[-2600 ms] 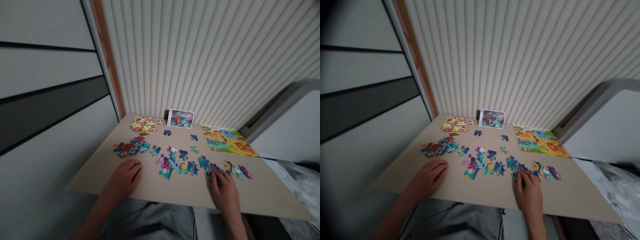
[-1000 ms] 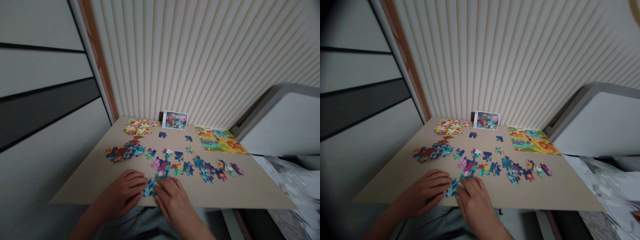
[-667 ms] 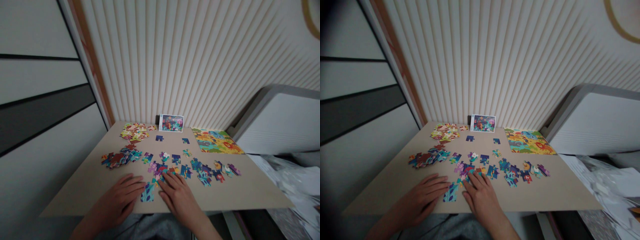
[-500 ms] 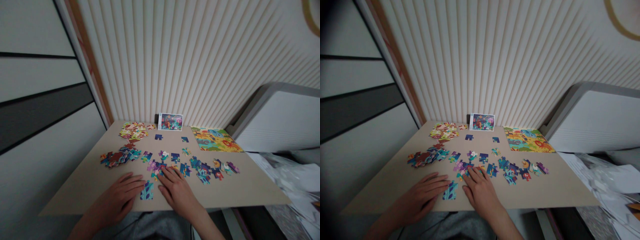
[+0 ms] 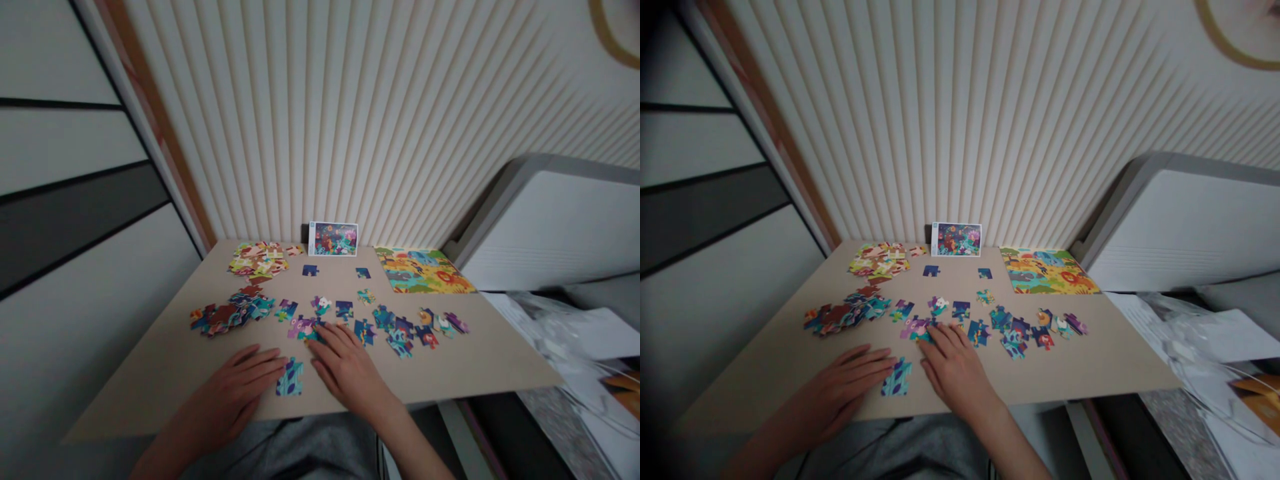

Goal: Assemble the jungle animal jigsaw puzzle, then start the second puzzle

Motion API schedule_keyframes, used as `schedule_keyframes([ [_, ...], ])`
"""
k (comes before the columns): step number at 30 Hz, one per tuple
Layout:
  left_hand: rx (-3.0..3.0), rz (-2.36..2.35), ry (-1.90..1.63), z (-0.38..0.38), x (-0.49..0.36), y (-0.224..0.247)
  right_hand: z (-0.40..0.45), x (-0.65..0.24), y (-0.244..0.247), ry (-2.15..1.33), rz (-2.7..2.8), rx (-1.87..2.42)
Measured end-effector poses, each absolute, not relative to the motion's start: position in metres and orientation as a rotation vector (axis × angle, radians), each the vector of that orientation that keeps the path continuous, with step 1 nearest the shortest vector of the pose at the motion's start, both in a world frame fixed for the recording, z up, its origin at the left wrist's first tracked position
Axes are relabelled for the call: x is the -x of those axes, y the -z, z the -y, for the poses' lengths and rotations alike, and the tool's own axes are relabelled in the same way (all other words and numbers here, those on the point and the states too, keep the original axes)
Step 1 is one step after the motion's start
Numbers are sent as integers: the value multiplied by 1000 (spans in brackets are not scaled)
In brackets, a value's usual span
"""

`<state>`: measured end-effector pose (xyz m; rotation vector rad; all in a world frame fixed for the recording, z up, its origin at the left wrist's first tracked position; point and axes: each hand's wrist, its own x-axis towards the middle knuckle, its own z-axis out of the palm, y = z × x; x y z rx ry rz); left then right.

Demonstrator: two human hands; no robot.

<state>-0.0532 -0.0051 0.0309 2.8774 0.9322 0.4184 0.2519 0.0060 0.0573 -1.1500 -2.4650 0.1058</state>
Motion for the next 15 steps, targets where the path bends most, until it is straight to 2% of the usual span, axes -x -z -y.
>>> schedule_keyframes([
  [7, -2893, -955, -422, 6, 51, -32, 34, -295, -57, -52, 2398, 1137],
  [15, -2905, -916, -447, 3, 58, -21, 41, -384, -38, 228, 2178, 1505],
])
